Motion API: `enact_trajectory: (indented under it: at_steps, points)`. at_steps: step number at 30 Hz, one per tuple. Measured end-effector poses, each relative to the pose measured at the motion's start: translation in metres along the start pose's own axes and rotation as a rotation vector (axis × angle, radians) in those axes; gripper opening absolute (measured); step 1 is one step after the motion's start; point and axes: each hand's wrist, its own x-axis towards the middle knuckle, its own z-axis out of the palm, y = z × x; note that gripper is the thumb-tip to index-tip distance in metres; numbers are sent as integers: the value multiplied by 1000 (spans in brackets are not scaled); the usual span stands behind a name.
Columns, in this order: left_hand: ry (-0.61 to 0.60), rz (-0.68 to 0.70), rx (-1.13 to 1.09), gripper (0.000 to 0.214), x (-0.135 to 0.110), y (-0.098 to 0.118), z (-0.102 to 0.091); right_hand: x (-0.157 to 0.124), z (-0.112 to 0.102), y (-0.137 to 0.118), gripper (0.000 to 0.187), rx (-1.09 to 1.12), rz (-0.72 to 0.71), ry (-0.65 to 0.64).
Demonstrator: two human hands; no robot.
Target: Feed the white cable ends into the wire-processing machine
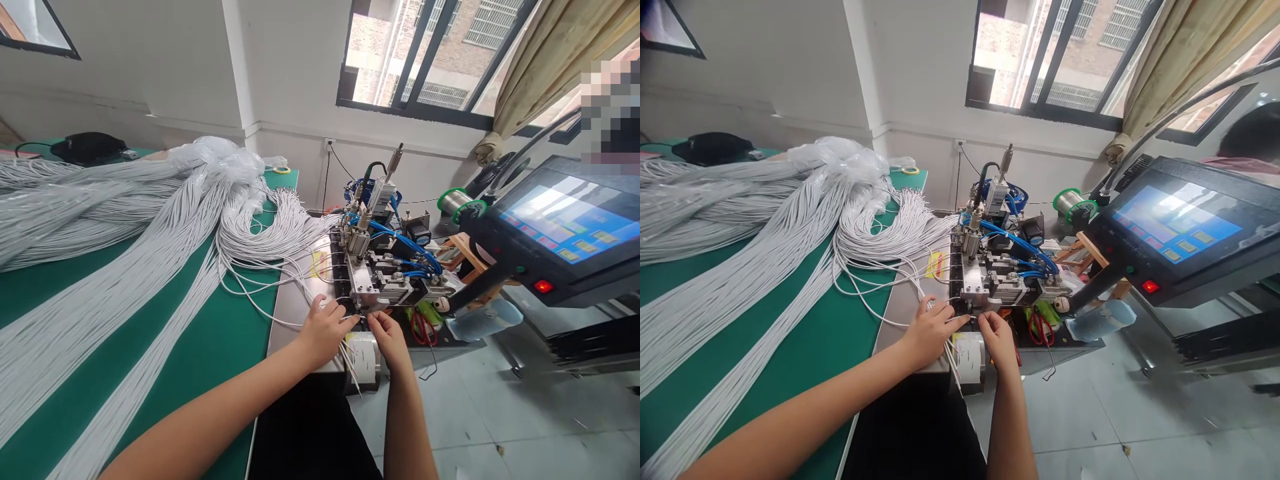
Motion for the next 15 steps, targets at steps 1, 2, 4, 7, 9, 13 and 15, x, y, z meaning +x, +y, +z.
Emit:
enact_trajectory:
  at_steps: [1, 2, 4, 7, 9, 13, 15]
  points:
    - [-12, -2, 0, 43, 0, 0, 0, 0, 0, 1, 34, 12, 21, -6]
    - [-25, -3, 1, 44, 1, 0, -1, 1, 1, 2, 34, 33, 38, -12]
    - [-51, -1, 5, 48, 2, 0, -2, 3, 1, 4, 34, 99, 63, -34]
    - [-89, 6, 14, 51, 3, 1, -3, 6, 0, 7, 34, 216, 99, -86]
    - [-111, 7, 23, 52, 4, 1, -3, 7, 0, 8, 35, 289, 117, -112]
    - [-138, -4, 28, 53, 5, 2, -2, 8, 3, 8, 36, 385, 138, -105]
    - [-151, -6, 23, 52, 6, 3, -3, 8, 5, 8, 38, 406, 160, -89]
